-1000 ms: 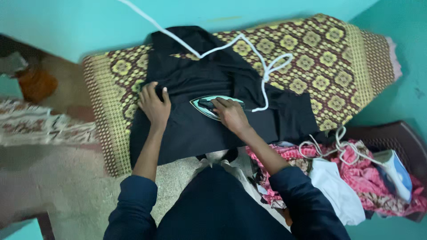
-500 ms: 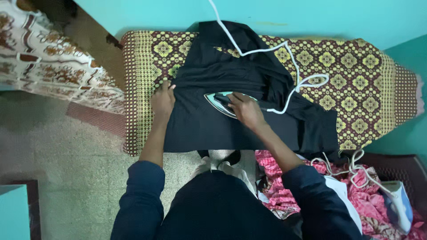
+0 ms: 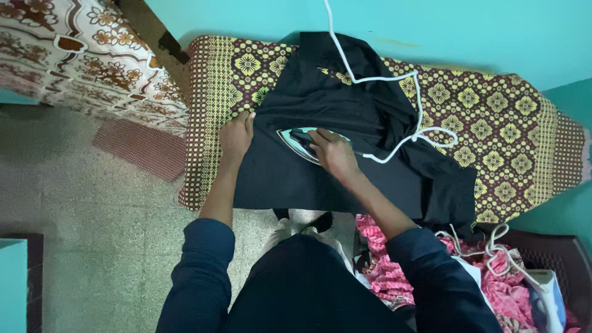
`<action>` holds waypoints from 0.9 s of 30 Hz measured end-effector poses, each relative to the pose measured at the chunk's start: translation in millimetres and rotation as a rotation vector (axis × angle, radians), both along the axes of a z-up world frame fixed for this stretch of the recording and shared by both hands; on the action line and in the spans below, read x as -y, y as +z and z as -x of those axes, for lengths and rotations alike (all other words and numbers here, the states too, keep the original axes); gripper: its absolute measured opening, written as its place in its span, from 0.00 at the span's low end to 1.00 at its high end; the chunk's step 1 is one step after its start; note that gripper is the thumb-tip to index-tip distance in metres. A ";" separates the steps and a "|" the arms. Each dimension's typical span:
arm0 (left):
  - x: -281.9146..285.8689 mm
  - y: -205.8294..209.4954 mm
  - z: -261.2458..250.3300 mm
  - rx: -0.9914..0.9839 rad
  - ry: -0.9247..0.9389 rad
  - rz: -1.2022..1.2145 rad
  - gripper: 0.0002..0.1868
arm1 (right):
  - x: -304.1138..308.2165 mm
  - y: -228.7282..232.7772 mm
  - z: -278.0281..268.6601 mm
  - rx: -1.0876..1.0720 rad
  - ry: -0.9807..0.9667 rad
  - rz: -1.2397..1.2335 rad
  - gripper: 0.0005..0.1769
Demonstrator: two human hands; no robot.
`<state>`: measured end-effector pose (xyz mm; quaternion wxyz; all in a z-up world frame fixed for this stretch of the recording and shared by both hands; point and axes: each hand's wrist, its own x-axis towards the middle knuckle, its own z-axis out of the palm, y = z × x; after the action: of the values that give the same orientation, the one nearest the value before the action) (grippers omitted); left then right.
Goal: The person irons a black shirt on a patterned table using an electric iron. They smooth the fabric, iron different sections, and flip the shirt to iron the other side. The person adjusts the shirt's position multiple times to ensure even ironing.
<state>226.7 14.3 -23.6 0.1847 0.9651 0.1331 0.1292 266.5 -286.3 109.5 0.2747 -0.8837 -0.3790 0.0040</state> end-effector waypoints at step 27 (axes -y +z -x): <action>-6.0 11.7 70.2 -0.093 0.004 0.069 0.22 | 21.5 10.8 -9.0 -0.112 -0.004 0.077 0.20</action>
<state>156.5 20.2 -12.0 0.2114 0.9629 0.1477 0.0797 275.6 -307.8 120.4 0.2614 -0.8927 -0.3609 0.0674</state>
